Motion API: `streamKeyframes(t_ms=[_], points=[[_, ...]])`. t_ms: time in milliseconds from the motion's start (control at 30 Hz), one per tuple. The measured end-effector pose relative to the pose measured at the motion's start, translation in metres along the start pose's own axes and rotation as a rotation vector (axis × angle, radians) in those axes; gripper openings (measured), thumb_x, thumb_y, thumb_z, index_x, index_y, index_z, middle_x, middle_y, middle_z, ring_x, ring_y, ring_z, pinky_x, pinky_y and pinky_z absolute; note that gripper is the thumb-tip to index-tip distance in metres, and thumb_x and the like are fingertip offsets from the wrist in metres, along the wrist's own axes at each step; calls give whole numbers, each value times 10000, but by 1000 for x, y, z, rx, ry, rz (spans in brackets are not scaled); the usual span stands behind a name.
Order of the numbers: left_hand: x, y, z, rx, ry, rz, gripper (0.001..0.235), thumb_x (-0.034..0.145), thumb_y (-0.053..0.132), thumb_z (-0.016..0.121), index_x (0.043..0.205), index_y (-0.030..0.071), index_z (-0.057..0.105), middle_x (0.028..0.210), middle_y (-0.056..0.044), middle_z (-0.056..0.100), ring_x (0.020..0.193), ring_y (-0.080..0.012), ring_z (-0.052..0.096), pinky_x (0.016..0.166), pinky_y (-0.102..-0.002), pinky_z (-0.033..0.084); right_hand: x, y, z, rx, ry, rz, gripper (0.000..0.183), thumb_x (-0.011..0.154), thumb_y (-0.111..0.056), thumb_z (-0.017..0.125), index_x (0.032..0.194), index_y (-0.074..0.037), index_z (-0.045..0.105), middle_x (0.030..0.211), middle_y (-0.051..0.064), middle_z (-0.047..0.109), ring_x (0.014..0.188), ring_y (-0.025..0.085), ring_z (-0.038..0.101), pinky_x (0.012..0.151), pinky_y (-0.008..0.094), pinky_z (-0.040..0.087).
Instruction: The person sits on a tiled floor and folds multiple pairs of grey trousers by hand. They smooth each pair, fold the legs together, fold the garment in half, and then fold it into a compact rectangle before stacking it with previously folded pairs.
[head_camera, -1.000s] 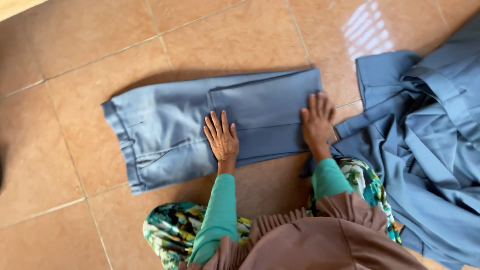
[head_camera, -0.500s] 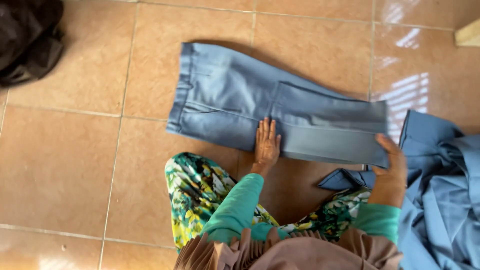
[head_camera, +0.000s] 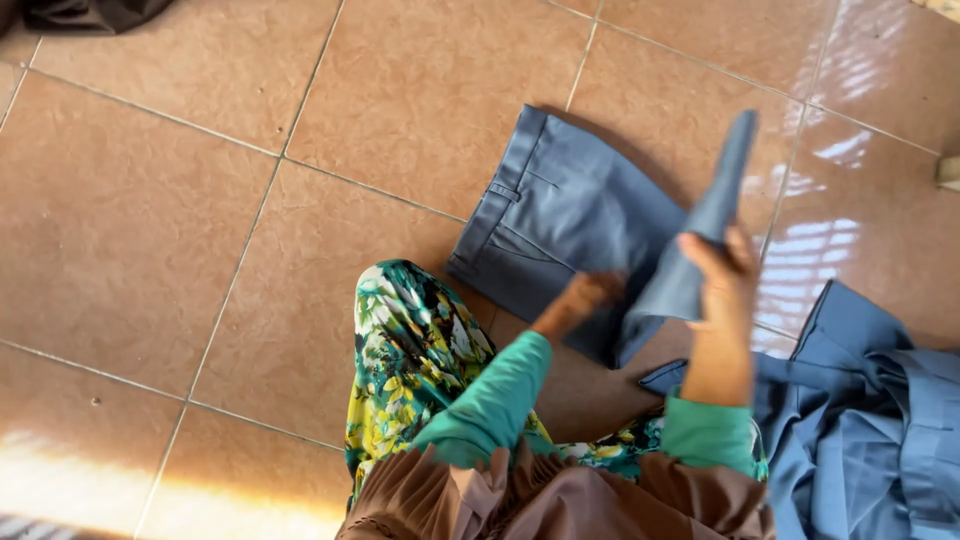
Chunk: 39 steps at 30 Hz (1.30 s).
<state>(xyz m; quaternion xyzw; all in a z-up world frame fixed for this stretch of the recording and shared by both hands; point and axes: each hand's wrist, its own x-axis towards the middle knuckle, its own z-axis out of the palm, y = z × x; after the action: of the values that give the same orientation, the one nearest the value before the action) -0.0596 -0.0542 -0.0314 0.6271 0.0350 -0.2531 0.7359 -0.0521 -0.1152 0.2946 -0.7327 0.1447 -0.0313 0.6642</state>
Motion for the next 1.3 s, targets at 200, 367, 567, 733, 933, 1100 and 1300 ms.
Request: streamKeyframes(t_ms=[200,367,567,733,933,1100,1300], points=[[-36,66,-157,-671,425,-330,597,970,634,567,1285,147,712,1088,-265,729,979,-399,746,786,-493,667,16,170,118,-182,-325,65,771,890,-135,767,1525,78,384,1488,425,400,1362,491,455,1104,530,456],[-75,138,-162,-217,475,-325,750,744,634,814,1268,106,714,1240,-231,678,1159,-383,657,897,-526,590,9,176,140,-398,-519,100,798,905,-236,762,1579,-38,383,999,213,732,858,269,710,641,400,606],[-12,41,-181,216,459,-180,440,659,524,829,985,230,807,912,-73,755,897,-284,729,724,-414,599,-3,168,128,-256,-626,138,733,930,-219,760,1555,-40,422,927,179,708,713,245,690,598,388,602],[-34,25,-206,367,590,-89,350,633,344,698,912,160,800,775,-95,707,826,-305,712,728,-448,553,24,214,85,-249,-563,87,653,976,-346,745,1515,-67,503,975,141,676,710,239,702,669,367,599],[-65,96,-206,573,601,-303,436,839,406,612,1271,373,656,1224,5,714,1144,-259,690,904,-500,599,19,218,23,-1096,180,-587,507,1032,-203,642,1521,-169,510,1381,145,496,1190,384,501,913,547,431],[-97,137,-175,823,661,-406,645,960,244,681,1534,167,397,1369,-117,463,1275,-343,478,974,-546,513,15,258,22,-1211,191,-428,444,1140,-300,440,1551,-137,476,1599,218,335,1455,458,315,1056,672,335],[-96,105,-157,845,885,-292,805,910,176,730,1580,158,285,1397,-180,433,1235,-397,497,973,-577,467,70,284,4,-1158,97,-596,463,1128,-335,468,1563,-180,496,1617,205,348,1480,445,307,1082,662,293]])
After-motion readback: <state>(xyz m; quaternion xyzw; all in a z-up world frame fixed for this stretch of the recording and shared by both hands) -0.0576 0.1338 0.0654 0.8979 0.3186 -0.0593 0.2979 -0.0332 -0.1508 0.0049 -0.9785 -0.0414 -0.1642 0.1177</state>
